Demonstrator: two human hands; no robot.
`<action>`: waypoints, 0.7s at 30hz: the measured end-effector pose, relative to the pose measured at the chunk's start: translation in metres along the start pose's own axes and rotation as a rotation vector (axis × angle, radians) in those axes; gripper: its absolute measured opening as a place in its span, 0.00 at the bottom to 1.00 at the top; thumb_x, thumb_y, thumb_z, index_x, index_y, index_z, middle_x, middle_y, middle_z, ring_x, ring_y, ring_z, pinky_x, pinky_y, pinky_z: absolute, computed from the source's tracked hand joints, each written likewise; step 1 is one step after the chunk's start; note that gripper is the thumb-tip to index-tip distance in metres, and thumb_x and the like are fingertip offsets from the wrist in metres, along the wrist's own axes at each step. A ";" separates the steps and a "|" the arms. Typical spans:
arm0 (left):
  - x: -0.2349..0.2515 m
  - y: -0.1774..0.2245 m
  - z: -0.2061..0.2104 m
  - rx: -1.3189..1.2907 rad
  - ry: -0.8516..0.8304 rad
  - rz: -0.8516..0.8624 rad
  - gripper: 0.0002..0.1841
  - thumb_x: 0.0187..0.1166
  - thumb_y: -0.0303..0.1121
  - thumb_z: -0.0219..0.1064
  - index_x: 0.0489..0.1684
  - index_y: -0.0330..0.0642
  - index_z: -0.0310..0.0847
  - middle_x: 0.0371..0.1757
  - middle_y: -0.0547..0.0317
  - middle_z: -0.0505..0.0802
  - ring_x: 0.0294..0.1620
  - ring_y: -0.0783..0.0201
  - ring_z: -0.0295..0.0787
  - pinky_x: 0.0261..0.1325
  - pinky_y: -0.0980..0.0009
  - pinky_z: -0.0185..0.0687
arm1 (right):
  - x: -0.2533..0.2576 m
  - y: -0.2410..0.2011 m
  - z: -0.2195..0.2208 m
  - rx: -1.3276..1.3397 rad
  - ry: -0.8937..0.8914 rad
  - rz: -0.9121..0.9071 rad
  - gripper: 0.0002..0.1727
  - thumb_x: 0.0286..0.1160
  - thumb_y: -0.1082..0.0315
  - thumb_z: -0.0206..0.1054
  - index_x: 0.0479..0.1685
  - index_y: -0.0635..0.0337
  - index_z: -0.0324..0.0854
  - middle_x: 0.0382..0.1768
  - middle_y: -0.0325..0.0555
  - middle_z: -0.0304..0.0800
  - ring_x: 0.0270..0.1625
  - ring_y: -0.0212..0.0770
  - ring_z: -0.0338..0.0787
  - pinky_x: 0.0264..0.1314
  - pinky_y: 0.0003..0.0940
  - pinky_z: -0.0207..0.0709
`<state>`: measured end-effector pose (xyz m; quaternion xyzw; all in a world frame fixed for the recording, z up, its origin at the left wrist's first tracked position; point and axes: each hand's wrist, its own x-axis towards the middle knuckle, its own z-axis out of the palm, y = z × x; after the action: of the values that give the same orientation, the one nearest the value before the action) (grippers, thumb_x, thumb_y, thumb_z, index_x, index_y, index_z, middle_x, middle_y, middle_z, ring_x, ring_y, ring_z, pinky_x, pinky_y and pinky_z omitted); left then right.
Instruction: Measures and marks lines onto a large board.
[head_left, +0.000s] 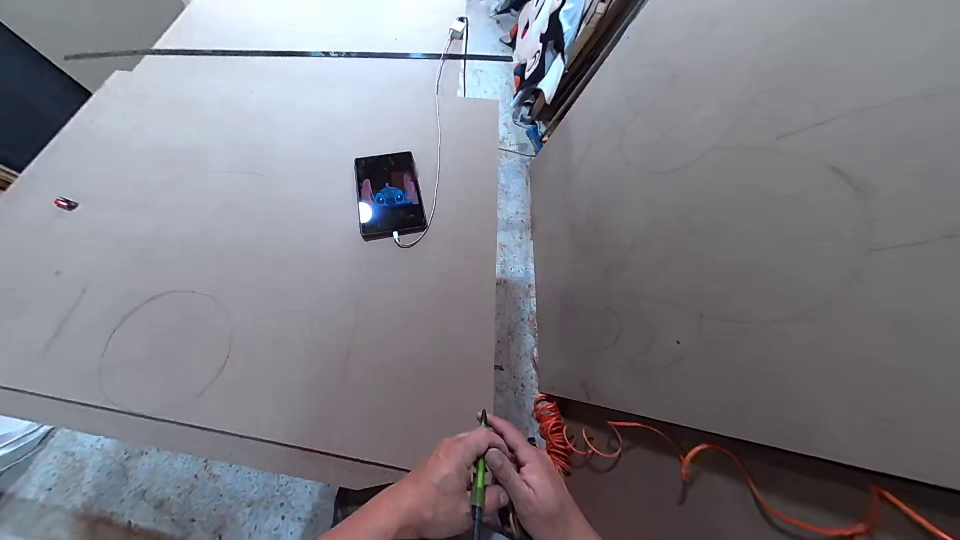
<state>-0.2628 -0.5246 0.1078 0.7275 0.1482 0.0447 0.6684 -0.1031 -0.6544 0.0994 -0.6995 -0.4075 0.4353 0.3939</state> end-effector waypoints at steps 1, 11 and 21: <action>0.005 -0.003 0.008 0.013 0.012 -0.029 0.21 0.80 0.42 0.73 0.68 0.48 0.79 0.60 0.62 0.91 0.61 0.68 0.89 0.67 0.62 0.87 | 0.000 0.010 -0.006 0.029 -0.026 0.011 0.38 0.79 0.29 0.57 0.79 0.43 0.78 0.52 0.32 0.96 0.50 0.28 0.94 0.57 0.39 0.91; -0.036 -0.010 0.026 -0.073 0.320 -0.471 0.19 0.83 0.50 0.67 0.67 0.55 0.81 0.56 0.70 0.94 0.55 0.73 0.92 0.62 0.63 0.90 | 0.024 0.045 -0.031 0.047 -0.616 0.198 0.26 0.77 0.36 0.68 0.69 0.36 0.86 0.54 0.29 0.96 0.55 0.31 0.94 0.64 0.42 0.89; -0.138 -0.032 -0.008 -0.399 1.159 -0.401 0.20 0.95 0.41 0.52 0.61 0.39 0.89 0.45 0.50 0.96 0.44 0.56 0.95 0.54 0.58 0.94 | 0.130 0.011 0.013 -0.499 -0.326 -0.099 0.27 0.74 0.35 0.65 0.64 0.38 0.87 0.50 0.34 0.91 0.45 0.36 0.91 0.47 0.49 0.89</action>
<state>-0.4019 -0.5526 0.0954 0.4053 0.6073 0.3315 0.5976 -0.0749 -0.5371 0.0483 -0.6749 -0.5933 0.4084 0.1601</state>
